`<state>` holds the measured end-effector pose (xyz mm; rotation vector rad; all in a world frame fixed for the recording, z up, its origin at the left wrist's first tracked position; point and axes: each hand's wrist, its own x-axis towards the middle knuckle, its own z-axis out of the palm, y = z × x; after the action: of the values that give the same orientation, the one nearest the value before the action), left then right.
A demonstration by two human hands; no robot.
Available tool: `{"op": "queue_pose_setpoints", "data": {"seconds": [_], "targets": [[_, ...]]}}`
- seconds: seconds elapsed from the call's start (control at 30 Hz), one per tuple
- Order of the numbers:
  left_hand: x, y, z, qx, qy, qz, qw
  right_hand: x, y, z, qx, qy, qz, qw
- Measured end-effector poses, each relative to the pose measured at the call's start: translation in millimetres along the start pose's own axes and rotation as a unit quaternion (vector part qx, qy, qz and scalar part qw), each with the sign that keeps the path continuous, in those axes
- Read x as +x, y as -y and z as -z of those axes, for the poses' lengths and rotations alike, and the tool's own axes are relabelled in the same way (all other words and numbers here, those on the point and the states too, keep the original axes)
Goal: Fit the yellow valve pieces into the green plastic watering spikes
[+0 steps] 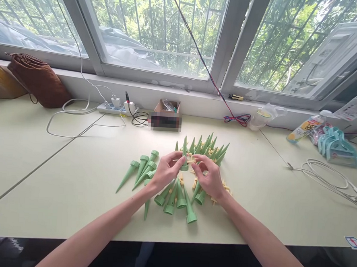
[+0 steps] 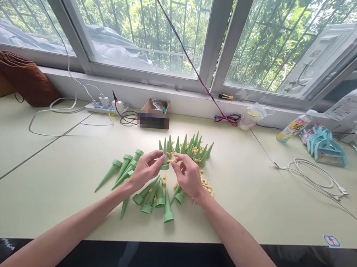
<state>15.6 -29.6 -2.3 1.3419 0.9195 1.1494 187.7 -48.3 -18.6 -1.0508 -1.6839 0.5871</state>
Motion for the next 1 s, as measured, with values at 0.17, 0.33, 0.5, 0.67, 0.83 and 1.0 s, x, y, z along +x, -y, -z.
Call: {"op": "queue_pose_setpoints", "data": {"seconds": [0.17,0.33,0.5,0.67,0.83,1.0], "targets": [[-0.8,0.9,-1.2,0.002,0.002,-0.005,1.000,1.0,-0.1,0.1,0.002,0.006,0.002,1.000],[-0.5,2.9,0.0,0.021,0.004,-0.013,1.000,2.3,2.7,1.3,-0.002,0.015,0.011,1.000],[-0.9,5.3,1.0,0.041,0.011,-0.028,0.999,1.3,3.9,1.2,-0.005,0.014,0.022,1.000],[-1.7,7.0,0.9,0.065,0.021,-0.054,0.996,0.0,3.1,0.7,-0.007,0.022,0.017,1.000],[-2.5,5.6,1.2,0.103,0.030,-0.088,0.990,-0.5,2.8,1.7,-0.006,0.029,0.013,0.999],[-2.4,7.8,2.4,0.157,0.035,-0.140,0.977,-0.5,3.3,2.1,-0.007,0.028,0.007,1.000]]}}
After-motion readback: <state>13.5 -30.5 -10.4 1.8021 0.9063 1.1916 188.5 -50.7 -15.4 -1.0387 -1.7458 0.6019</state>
